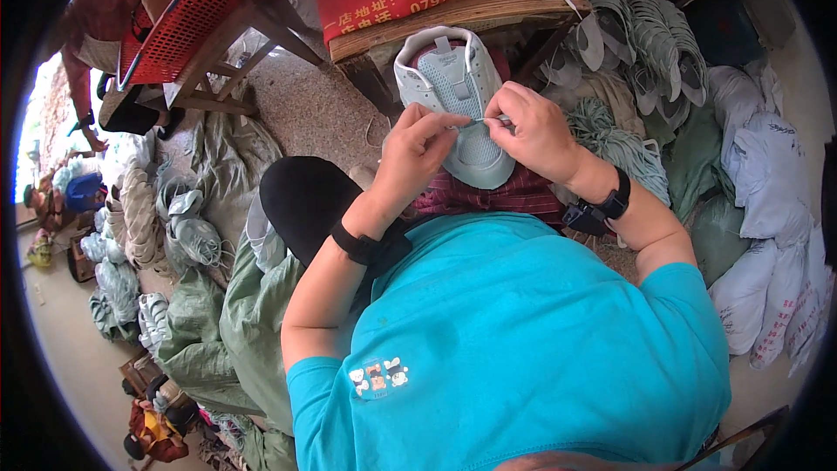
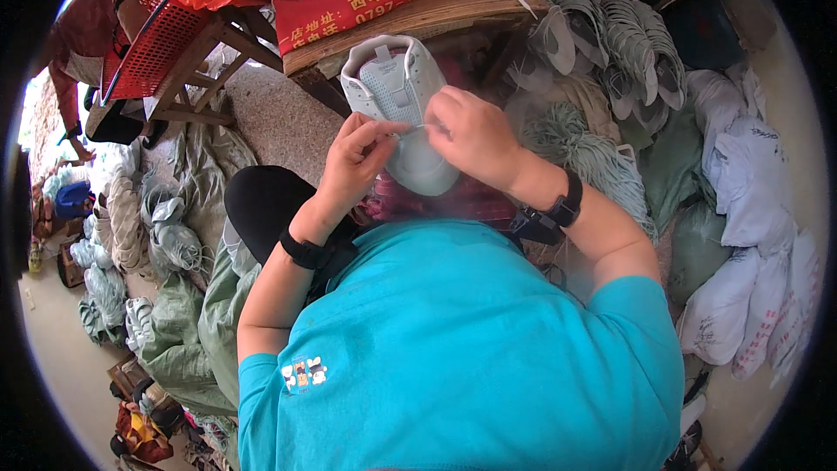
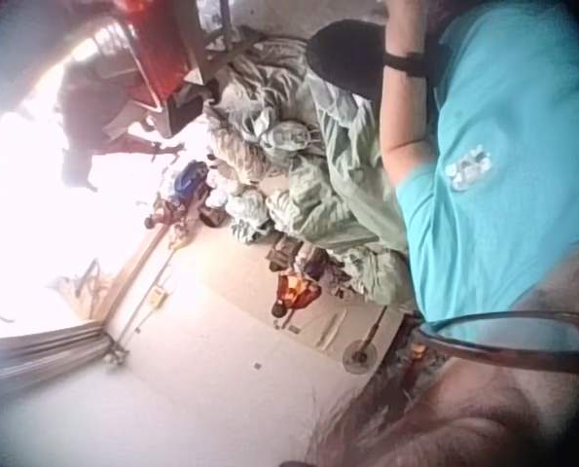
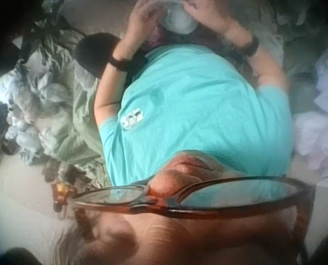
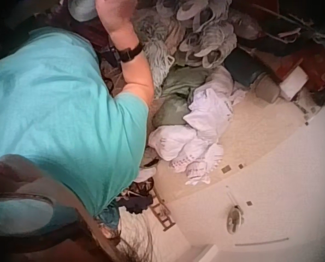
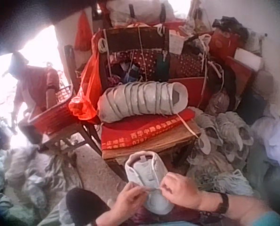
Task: The person threads a light-colored shoelace through the eyelets of a white sneaker, pulling the ends to tighten the fit. They then tie the laces into a knot and adjust the loops to secure the shoe.
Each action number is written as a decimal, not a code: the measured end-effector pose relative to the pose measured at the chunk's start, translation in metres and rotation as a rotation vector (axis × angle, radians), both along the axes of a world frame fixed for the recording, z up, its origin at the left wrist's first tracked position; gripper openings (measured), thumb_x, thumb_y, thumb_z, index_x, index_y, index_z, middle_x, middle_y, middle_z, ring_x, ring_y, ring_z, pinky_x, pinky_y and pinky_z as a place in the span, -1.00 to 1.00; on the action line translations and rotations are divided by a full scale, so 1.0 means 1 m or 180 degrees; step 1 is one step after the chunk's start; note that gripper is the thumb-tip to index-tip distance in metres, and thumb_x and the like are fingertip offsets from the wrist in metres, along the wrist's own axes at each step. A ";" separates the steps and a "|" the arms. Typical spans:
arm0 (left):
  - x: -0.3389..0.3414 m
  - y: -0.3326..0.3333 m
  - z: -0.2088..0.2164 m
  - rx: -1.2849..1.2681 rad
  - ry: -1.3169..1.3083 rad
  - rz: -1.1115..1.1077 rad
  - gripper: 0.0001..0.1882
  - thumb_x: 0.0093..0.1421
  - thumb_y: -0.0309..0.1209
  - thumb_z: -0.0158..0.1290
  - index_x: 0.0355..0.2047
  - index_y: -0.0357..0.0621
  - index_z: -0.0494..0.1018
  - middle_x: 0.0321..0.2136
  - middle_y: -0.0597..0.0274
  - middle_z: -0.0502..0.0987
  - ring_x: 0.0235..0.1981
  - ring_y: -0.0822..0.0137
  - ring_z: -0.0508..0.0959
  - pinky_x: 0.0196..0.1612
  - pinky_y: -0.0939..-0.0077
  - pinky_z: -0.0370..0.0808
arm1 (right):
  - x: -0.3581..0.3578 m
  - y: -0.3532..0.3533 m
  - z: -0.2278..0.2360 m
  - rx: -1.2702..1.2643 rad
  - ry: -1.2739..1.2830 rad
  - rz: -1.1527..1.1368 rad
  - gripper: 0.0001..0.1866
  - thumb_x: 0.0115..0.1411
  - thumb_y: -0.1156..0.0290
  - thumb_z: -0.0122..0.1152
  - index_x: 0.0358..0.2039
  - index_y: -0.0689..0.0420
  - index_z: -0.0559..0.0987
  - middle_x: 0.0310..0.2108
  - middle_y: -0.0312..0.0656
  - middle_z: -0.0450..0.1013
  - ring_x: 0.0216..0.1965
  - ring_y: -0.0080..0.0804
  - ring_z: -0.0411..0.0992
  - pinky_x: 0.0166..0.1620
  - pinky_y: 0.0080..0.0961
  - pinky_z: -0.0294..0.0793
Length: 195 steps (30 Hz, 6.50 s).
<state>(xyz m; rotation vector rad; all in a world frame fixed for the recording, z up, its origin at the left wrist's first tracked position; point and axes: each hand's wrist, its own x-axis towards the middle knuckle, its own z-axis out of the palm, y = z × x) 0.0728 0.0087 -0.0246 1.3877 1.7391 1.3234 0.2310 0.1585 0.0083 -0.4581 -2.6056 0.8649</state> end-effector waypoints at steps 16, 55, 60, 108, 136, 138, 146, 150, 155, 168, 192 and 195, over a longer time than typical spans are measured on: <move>0.000 0.005 -0.003 -0.0042 0.0285 0.0135 -0.83 0.10 -0.49 0.14 -0.26 -0.07 0.54 -0.35 0.09 0.43 -0.31 0.12 0.53 -0.24 0.30 0.49 | -0.006 0.003 -0.004 -0.0797 -0.0084 0.0277 -0.90 0.05 0.49 0.29 -0.44 0.21 0.54 -0.46 -0.12 0.44 -0.41 -0.25 0.47 -0.35 -0.39 0.43; -0.229 -0.278 -0.031 -0.0200 0.2097 0.4498 -0.87 0.23 -0.41 0.07 -0.29 -0.21 0.48 -0.45 0.16 0.51 -0.48 0.25 0.48 -0.38 0.37 0.44 | 0.017 0.021 0.021 -0.1883 -0.1081 0.0071 -0.87 0.24 0.46 0.12 -0.26 0.25 0.46 -0.47 -0.40 0.37 -0.43 -0.67 0.30 -0.35 -0.62 0.34; -0.262 -0.403 -0.066 0.2750 -0.2851 0.5050 -0.82 0.34 -0.48 -0.18 -0.17 -0.34 0.36 -0.33 0.03 0.54 -0.36 0.19 0.62 -0.10 0.42 0.64 | 0.031 0.042 -0.001 -0.1081 -0.1010 0.0459 -0.86 0.20 0.42 0.11 -0.40 0.24 0.48 -0.50 -0.23 0.35 -0.41 -0.40 0.34 -0.32 -0.47 0.33; -0.004 -0.003 -0.009 -0.1335 -0.2331 0.0153 -0.71 0.28 -0.31 -0.05 -0.53 -0.19 0.44 -0.68 0.39 0.36 -0.65 0.53 0.33 -0.53 0.63 0.27 | 0.006 0.033 -0.018 -0.2667 -0.0760 0.0159 -0.83 0.27 0.35 0.15 -0.35 0.19 0.55 -0.47 -0.40 0.44 -0.45 -0.70 0.33 -0.36 -0.67 0.33; -0.038 0.024 0.023 -0.0134 0.2929 -0.0738 -0.80 -0.01 -0.22 0.17 -0.42 -0.02 0.59 -0.25 0.21 0.47 -0.14 0.17 0.49 -0.22 0.24 0.46 | -0.066 0.038 0.061 0.1939 -0.1384 0.2383 -0.66 -0.31 0.53 0.34 -0.42 0.18 0.48 -0.30 -0.10 0.36 -0.28 -0.09 0.44 -0.27 -0.22 0.48; -0.036 0.030 0.011 0.0104 0.2865 -0.0716 -0.78 -0.03 -0.18 0.18 -0.42 0.02 0.60 -0.27 0.26 0.48 -0.14 0.19 0.48 -0.19 0.23 0.44 | -0.064 0.039 0.060 0.1787 -0.1341 0.2358 -0.70 -0.30 0.51 0.34 -0.46 0.17 0.47 -0.34 -0.09 0.36 -0.32 -0.07 0.45 -0.30 -0.20 0.47; -0.015 0.035 -0.006 -0.0381 0.2246 0.0191 -0.83 -0.04 -0.23 0.13 -0.52 0.00 0.60 -0.34 0.29 0.48 -0.12 0.19 0.44 -0.17 0.12 0.37 | -0.061 0.041 0.051 0.1738 -0.0948 0.2253 -0.77 -0.16 0.41 0.33 -0.53 0.19 0.45 -0.40 -0.10 0.36 -0.38 -0.04 0.43 -0.34 -0.18 0.43; -0.007 0.031 0.002 -0.0171 0.1551 0.0547 -0.86 -0.08 -0.30 0.13 -0.60 -0.07 0.58 -0.34 0.26 0.46 -0.14 0.17 0.42 -0.21 0.16 0.38 | -0.058 0.037 0.054 0.1340 -0.1447 0.1806 -0.83 0.05 0.37 0.27 -0.52 0.20 0.55 -0.37 -0.15 0.39 -0.31 -0.13 0.44 -0.25 -0.22 0.46; 0.002 0.035 -0.001 0.0130 0.0370 0.0970 -0.82 -0.01 -0.33 0.17 -0.61 -0.17 0.55 -0.36 0.20 0.44 -0.20 0.18 0.43 -0.19 0.24 0.40 | -0.055 0.030 0.041 0.1142 -0.1450 0.1377 -0.87 0.02 0.41 0.26 -0.53 0.21 0.55 -0.38 -0.12 0.38 -0.21 -0.14 0.42 -0.20 -0.25 0.44; -0.016 0.009 0.058 0.0950 -0.2288 -0.0861 -0.81 0.33 -0.37 0.02 -0.37 -0.24 0.47 -0.42 0.40 0.43 -0.36 0.58 0.40 -0.29 0.64 0.34 | -0.049 0.036 0.004 -0.0426 -0.0094 0.0178 -0.81 0.05 0.44 0.26 -0.63 0.20 0.48 -0.41 -0.22 0.31 -0.34 -0.37 0.35 -0.25 -0.47 0.38; -0.008 0.018 0.009 0.0140 -0.2287 0.0267 -0.77 0.32 -0.50 -0.07 -0.06 -0.29 0.47 -0.33 0.30 0.54 -0.38 0.54 0.50 -0.25 0.64 0.46 | -0.035 0.016 0.019 0.0032 -0.0503 0.0041 -0.81 0.05 0.44 0.28 -0.51 0.25 0.46 -0.34 -0.14 0.32 -0.36 -0.19 0.44 -0.31 -0.36 0.41; -0.011 0.015 0.012 0.0211 -0.2329 0.0289 -0.78 0.32 -0.49 -0.06 -0.08 -0.28 0.49 -0.34 0.30 0.54 -0.38 0.55 0.50 -0.26 0.66 0.46 | -0.033 0.017 0.028 -0.0243 -0.0573 0.0382 -0.83 0.06 0.44 0.27 -0.48 0.26 0.48 -0.33 -0.15 0.31 -0.34 -0.24 0.42 -0.28 -0.40 0.40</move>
